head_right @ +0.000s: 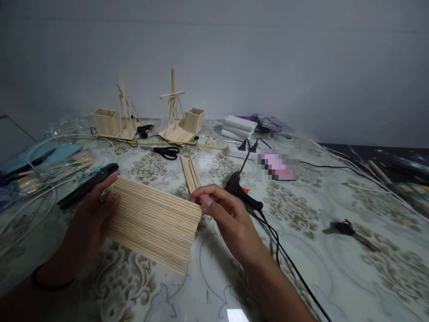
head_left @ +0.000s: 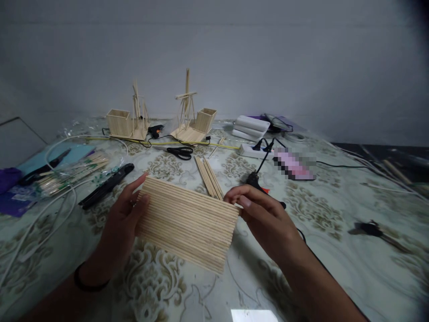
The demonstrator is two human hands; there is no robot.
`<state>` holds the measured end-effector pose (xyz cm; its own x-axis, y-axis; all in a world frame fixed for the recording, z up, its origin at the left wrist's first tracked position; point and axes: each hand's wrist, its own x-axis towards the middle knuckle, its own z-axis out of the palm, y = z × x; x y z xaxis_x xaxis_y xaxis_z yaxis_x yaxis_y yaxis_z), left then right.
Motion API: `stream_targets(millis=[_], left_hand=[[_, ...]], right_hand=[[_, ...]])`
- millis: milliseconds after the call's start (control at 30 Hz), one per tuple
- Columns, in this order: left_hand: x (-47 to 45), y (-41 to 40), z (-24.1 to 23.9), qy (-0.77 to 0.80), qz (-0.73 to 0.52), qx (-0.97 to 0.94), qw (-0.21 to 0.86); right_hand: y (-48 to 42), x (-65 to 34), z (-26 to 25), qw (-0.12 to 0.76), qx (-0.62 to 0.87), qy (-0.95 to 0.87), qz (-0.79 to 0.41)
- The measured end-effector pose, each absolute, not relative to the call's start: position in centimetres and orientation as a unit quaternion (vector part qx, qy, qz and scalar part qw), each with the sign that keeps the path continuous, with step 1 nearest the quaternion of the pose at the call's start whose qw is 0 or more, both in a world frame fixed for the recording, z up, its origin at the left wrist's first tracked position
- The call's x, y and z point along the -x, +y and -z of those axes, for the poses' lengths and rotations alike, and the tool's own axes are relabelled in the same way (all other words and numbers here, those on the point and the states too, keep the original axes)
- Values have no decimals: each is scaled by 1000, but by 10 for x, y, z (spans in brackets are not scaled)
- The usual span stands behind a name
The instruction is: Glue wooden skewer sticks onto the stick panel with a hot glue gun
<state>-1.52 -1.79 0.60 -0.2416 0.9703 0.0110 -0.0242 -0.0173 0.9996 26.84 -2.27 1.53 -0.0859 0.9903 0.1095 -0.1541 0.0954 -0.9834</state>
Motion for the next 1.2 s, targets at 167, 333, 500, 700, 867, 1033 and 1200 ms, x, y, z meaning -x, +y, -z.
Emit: stream_targets(millis=[167,333,500,700,867,1033,1200], left_hand=[[16,-16,-8,542,-572,-416,454],[15,-17,-8,541,-572,-414,456],[14,-17,-7,542,-573,-408,460],[15,-18,-6,532,-580,-407,463],[17,-17,-5,522,-588,-399,471],[17,-17,-4,527,-590,-399,463],[16,-18,-5,517,-601,-400,461]], right_hand=[[-23,-270,-19,550,385,-468,-575],[-24,-269,-17,563,378,-453,-579],[-24,-267,-16,572,370,-448,-579],[-24,-267,-16,575,366,-439,-585],[-22,-266,-15,590,359,-427,-584],[-22,-264,-15,603,367,-417,-573],[-21,-263,-13,606,363,-416,-573]])
